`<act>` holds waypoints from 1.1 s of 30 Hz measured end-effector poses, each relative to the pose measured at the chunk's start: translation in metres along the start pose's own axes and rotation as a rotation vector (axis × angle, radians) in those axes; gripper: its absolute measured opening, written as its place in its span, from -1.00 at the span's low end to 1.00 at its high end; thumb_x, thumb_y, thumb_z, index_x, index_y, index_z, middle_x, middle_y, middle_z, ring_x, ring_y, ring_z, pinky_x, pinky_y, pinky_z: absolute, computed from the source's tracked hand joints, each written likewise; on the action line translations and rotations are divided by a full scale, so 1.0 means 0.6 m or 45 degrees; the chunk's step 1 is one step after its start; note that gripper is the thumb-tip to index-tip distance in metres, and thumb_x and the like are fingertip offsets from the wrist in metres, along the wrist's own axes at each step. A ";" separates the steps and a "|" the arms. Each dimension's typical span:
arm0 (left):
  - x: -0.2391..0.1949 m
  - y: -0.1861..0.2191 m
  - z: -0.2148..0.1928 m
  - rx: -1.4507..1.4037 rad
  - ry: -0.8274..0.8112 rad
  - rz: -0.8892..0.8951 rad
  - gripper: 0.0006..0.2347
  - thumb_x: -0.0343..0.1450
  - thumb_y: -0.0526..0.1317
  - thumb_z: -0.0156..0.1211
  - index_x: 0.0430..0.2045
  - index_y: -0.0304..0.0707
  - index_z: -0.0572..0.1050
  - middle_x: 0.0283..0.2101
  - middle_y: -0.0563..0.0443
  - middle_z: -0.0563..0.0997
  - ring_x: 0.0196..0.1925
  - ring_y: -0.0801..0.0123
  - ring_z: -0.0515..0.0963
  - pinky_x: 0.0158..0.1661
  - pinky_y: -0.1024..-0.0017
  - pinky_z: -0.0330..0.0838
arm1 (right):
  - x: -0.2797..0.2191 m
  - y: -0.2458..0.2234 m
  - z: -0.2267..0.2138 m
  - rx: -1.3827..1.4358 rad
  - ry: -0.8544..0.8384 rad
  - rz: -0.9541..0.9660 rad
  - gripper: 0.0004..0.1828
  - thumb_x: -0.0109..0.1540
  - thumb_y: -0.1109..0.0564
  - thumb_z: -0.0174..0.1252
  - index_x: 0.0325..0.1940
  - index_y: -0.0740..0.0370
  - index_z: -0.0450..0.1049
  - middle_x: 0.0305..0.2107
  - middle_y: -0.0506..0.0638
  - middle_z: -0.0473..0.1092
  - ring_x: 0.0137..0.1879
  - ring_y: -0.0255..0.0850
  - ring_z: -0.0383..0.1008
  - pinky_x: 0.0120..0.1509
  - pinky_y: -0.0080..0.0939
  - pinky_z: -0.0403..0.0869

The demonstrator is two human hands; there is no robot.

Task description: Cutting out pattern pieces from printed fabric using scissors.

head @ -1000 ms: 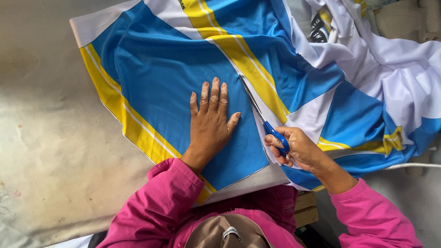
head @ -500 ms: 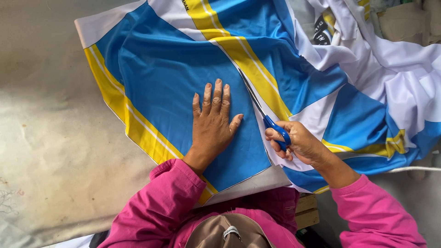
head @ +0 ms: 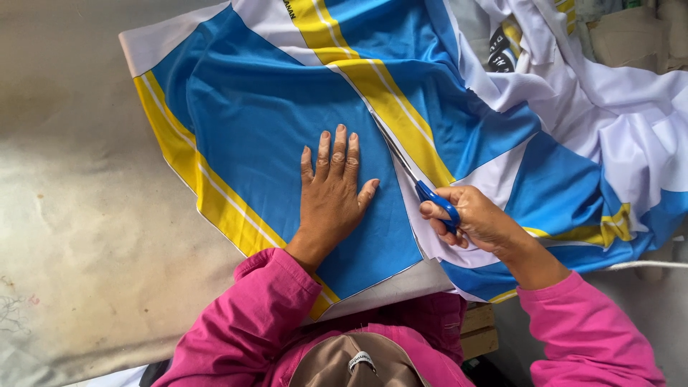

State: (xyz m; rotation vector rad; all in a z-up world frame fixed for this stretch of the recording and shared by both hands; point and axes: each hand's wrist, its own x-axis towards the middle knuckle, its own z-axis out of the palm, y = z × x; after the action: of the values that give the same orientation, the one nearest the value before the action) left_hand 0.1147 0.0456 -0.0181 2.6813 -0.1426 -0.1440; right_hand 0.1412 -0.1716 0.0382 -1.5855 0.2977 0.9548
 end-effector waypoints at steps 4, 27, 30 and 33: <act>0.001 -0.004 0.019 0.019 0.026 0.018 -0.44 0.45 0.10 -0.28 0.27 -0.24 -0.05 0.36 -0.22 -0.11 0.40 0.01 -0.21 0.26 -0.07 -0.46 | -0.004 -0.007 -0.060 -0.122 0.119 -0.166 -0.75 0.11 0.13 0.20 -0.36 0.40 0.39 -0.78 0.14 0.30 -0.76 -0.25 0.34 -0.84 -0.48 0.25; -0.073 0.083 0.088 -0.369 -0.058 1.116 -0.96 0.38 -0.34 -0.01 -0.46 -0.30 0.38 -0.49 -0.05 0.37 -0.53 0.13 0.36 -0.44 0.26 0.24 | 0.043 0.087 -0.465 -1.555 1.851 -0.425 -0.69 0.19 0.08 0.16 -0.18 0.28 0.21 -0.37 0.25 0.48 -0.30 0.34 0.44 -0.24 0.22 0.32; -0.073 0.090 0.076 -0.501 -0.055 1.109 -0.92 0.41 -0.33 -0.02 -0.48 -0.33 0.38 -0.50 -0.07 0.37 -0.52 0.12 0.39 -0.41 0.24 0.28 | -0.004 0.110 -0.467 -1.467 1.840 -0.246 -0.68 0.27 0.04 0.14 -0.15 0.31 0.21 -0.32 0.29 0.47 -0.21 0.34 0.44 -0.19 0.23 0.30; -0.062 0.087 0.043 -0.672 -0.392 1.001 -0.84 0.35 -0.14 0.10 -0.35 -0.21 0.43 -0.43 -0.07 0.48 -0.36 0.07 0.50 -0.35 0.22 0.31 | -0.015 0.117 -0.503 -1.095 1.777 -0.193 -0.44 0.12 -0.19 0.35 -0.10 0.24 0.31 -0.21 0.24 0.42 -0.10 0.30 0.38 -0.06 0.14 0.28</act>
State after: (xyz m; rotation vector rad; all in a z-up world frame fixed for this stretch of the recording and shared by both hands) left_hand 0.0707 -0.0077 -0.0149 1.8991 -1.0654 -0.2904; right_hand 0.2123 -0.4683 -0.0161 -2.8379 0.7487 -0.4029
